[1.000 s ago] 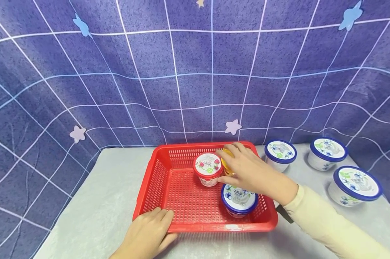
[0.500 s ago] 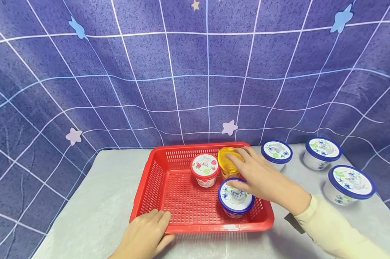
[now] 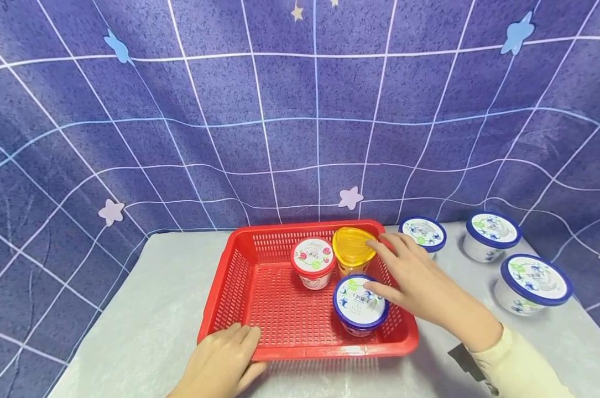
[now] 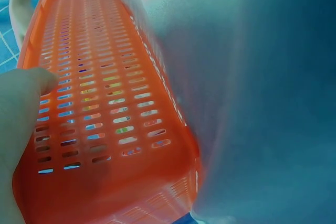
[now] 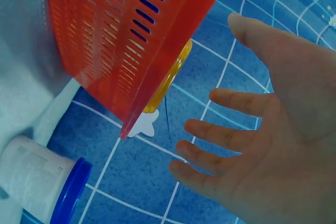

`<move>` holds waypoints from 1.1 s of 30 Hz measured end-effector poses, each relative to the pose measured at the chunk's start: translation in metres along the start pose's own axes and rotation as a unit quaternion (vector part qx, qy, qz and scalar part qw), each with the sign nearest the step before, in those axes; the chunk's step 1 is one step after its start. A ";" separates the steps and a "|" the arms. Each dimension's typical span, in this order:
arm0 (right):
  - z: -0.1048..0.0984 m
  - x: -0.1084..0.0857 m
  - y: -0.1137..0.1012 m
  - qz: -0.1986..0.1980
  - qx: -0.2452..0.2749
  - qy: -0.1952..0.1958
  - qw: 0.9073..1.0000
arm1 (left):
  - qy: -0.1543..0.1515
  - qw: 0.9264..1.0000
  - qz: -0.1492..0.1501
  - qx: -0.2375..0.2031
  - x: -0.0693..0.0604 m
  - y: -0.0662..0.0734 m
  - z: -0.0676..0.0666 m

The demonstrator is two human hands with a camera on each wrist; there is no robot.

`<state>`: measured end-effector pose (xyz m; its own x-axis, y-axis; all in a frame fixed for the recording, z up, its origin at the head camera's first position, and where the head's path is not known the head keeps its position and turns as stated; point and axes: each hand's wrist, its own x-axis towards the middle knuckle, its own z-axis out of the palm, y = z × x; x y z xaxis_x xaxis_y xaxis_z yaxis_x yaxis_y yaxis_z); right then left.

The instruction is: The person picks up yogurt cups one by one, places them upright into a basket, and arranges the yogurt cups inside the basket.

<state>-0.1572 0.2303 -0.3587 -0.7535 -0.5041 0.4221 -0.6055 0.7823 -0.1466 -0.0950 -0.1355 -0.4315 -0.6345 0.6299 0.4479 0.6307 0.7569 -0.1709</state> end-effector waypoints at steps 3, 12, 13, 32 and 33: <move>0.000 -0.005 0.001 0.013 0.009 0.004 1.000 | 0.008 1.000 0.001 0.002 -0.001 0.000 0.001; -0.001 -0.022 0.005 0.048 0.035 0.025 0.998 | 0.020 1.000 0.001 0.005 -0.002 0.000 0.002; -0.001 -0.024 0.007 0.054 0.037 0.026 0.998 | 0.021 1.000 0.001 0.005 -0.002 0.000 0.002; 0.000 -0.046 0.045 0.070 0.019 0.101 0.992 | 0.015 1.000 0.003 0.003 -0.001 0.000 0.002; -0.001 -0.046 0.048 0.070 0.014 0.104 0.992 | 0.015 1.000 0.004 0.003 -0.001 0.000 0.002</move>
<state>-0.1511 0.2918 -0.3843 -0.7630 -0.3019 0.5715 -0.5079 0.8270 -0.2411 -0.0953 -0.1359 -0.4340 -0.6160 0.6297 0.4734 0.6327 0.7534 -0.1789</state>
